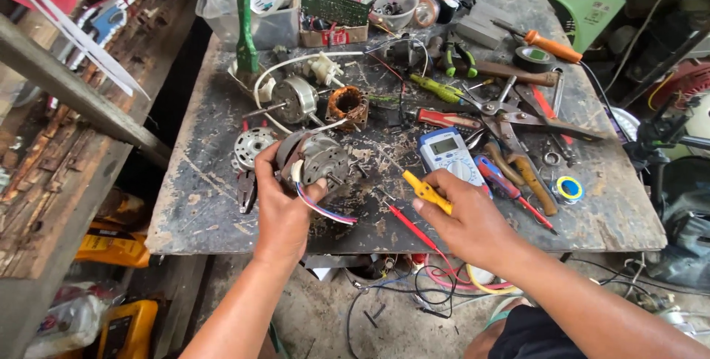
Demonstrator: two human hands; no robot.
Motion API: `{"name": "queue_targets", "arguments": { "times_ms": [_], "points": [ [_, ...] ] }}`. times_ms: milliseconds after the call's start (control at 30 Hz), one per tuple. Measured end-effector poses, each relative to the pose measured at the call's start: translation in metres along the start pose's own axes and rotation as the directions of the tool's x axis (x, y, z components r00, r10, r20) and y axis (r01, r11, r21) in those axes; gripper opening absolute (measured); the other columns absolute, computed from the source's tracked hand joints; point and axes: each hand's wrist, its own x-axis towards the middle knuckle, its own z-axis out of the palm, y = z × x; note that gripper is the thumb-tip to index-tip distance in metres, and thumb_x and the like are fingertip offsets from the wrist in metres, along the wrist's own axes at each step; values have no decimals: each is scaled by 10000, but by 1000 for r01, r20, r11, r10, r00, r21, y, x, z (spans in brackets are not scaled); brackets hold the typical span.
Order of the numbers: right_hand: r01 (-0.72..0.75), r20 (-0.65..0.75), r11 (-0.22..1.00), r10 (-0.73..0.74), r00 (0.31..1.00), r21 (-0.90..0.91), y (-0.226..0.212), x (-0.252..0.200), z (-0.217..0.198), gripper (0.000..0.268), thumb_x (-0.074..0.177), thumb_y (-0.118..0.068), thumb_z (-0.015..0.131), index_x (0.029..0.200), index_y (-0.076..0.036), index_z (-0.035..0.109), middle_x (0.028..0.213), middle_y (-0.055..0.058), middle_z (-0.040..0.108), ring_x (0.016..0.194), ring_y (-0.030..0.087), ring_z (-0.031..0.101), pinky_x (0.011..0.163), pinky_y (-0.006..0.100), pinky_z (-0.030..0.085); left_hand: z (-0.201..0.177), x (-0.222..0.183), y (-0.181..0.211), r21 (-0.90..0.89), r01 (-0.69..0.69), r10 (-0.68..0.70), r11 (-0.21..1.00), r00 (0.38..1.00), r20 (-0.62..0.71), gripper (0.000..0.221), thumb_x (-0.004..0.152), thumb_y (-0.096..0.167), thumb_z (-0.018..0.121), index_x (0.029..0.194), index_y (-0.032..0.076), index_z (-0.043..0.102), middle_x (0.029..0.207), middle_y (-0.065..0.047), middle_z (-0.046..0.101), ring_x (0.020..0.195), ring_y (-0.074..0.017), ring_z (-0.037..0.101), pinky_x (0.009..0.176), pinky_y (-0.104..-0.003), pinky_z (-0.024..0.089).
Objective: A person is reassembling the components of a small electric motor using a screwdriver and pliers on a cluttered workbench.
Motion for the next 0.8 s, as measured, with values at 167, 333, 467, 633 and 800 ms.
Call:
{"name": "queue_targets", "arguments": {
  "times_ms": [167,333,467,633,800],
  "points": [
    [120,40,993,-119,992,-14,-3,-8,-2,235,831,-126,750,1044,-29,760,749,195,758,698,378,732,628,422,546,-38,-11,-19,396,-46,24,917,998,61,848,651,75,831,1372,-1,391,1251,-266,525,1208,-413,530,1067,-520,457],
    [298,157,943,-275,948,-148,-5,-16,-3,246,854,-207,695,1077,-104,685,922,30,774,710,229,698,663,375,536,-48,-35,-17,766,-32,-6,642,999,47,850,673,177,834,1357,20,353,1132,-212,607,958,-327,662,851,-433,525],
    [399,144,900,-377,915,-178,-8,-19,7,350,823,-174,730,1167,-113,707,946,14,775,668,211,712,609,354,545,-49,-32,-11,838,-226,70,497,973,221,1013,638,156,902,1477,-12,360,1297,-238,525,1128,-403,595,950,-492,492],
    [408,117,875,-391,913,-261,-14,-18,17,350,824,-201,721,1164,-123,692,999,25,799,696,234,740,605,379,550,-47,-18,29,925,-134,-246,356,941,231,1262,487,-63,922,1574,59,292,1376,-246,401,1197,-503,521,1075,-645,436],
    [422,85,881,-414,906,-214,-18,-15,23,328,826,-161,710,1145,-82,698,984,40,801,625,208,729,537,343,542,-64,-9,50,726,-219,-240,652,848,472,895,661,40,689,1506,27,394,1575,-178,327,1439,-386,364,1118,-504,341]
  ]
}}
